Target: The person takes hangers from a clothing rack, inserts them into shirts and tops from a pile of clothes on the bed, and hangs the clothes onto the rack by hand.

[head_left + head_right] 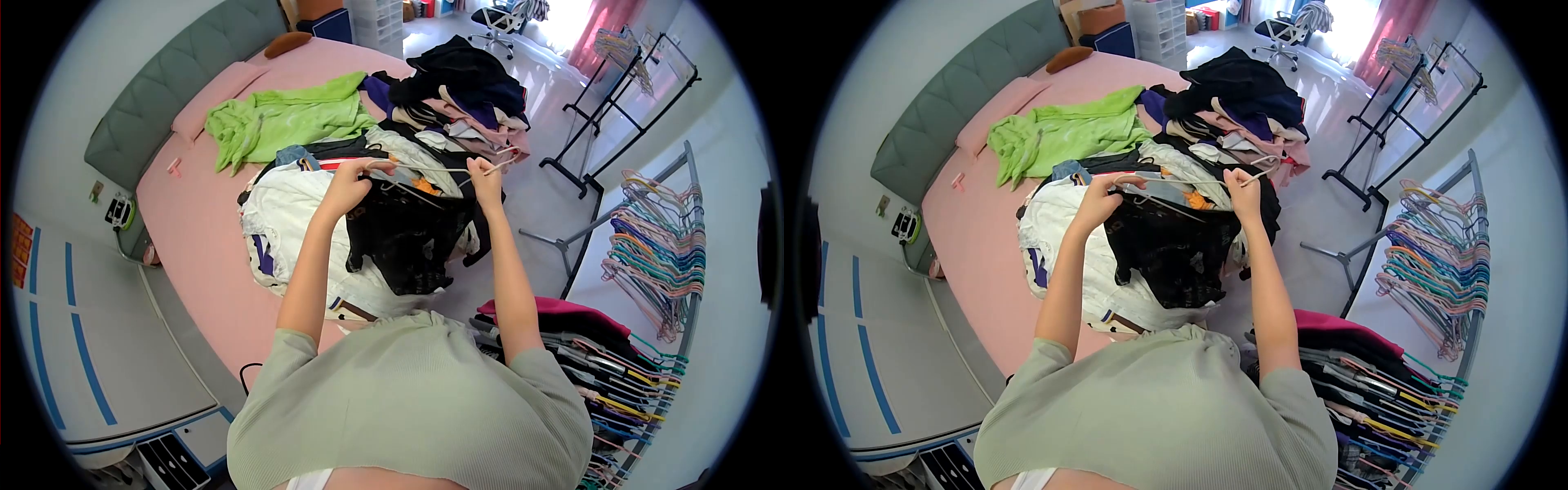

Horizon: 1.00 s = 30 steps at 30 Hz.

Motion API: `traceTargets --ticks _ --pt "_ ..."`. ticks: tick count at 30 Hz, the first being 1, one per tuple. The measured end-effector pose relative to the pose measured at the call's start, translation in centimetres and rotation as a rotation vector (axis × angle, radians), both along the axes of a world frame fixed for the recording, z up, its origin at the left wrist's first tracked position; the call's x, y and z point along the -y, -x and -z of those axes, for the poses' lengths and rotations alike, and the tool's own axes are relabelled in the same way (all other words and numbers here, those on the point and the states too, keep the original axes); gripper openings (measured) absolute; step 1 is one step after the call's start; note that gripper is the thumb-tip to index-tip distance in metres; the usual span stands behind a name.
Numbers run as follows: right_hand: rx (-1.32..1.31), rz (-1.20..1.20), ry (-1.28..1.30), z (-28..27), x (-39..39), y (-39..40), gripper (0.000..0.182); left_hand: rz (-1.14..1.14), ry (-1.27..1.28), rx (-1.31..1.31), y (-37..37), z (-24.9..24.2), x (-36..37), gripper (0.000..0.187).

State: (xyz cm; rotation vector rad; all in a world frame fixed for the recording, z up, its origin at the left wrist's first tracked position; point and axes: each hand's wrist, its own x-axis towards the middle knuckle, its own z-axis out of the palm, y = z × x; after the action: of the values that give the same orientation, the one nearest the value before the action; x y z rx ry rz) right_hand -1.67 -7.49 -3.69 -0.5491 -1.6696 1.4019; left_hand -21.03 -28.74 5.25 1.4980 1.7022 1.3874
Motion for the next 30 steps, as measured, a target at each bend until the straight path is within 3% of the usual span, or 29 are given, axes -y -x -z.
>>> traceTargets --ticks 4,7,9,13,15,17,19,21,23,26,30 --pt "-0.002 0.035 -0.072 -0.2 0.0 -0.3 0.038 0.010 -0.057 0.012 0.2 0.4 -0.4 0.045" --pt "0.023 0.058 -0.107 -0.4 0.3 -0.6 0.037 -0.096 -0.136 0.088 0.4 2.0 -0.9 0.036" --pt "0.046 0.058 -0.137 -0.6 0.4 -0.8 0.037 -0.283 -0.174 0.039 0.7 2.5 -1.0 0.028" --pt "0.104 0.050 -0.127 -0.2 0.9 -0.9 0.036 -0.360 -0.296 0.133 0.8 2.9 -0.9 0.021" --pt "0.197 0.071 -0.148 0.2 1.2 -0.6 0.035 -0.350 -0.293 0.139 0.8 2.8 -0.9 0.020" --pt "0.225 0.074 -0.163 0.1 1.2 -0.6 0.034 -0.321 -0.272 -0.019 0.4 2.5 -0.8 0.020" --pt "0.454 0.072 -0.269 -1.4 2.5 -0.1 0.032 -0.302 -0.243 -0.074 -0.3 1.6 -0.6 0.020" --pt "0.652 0.038 -0.374 -3.8 5.1 0.6 0.031 -0.166 -0.326 -0.387 -1.3 1.3 -1.0 0.020" --pt "0.693 0.001 -0.444 -5.5 6.1 1.3 0.032 -0.126 -0.290 -0.434 -2.3 1.0 -1.1 0.019" --pt "0.474 0.001 -0.352 -7.9 5.6 1.5 0.029 -0.036 -0.215 -0.498 -2.8 0.9 -1.0 0.026" --pt "0.429 -0.022 -0.399 -11.0 4.3 0.3 0.024 -0.069 -0.156 -0.411 -1.6 2.1 -0.1 0.033"
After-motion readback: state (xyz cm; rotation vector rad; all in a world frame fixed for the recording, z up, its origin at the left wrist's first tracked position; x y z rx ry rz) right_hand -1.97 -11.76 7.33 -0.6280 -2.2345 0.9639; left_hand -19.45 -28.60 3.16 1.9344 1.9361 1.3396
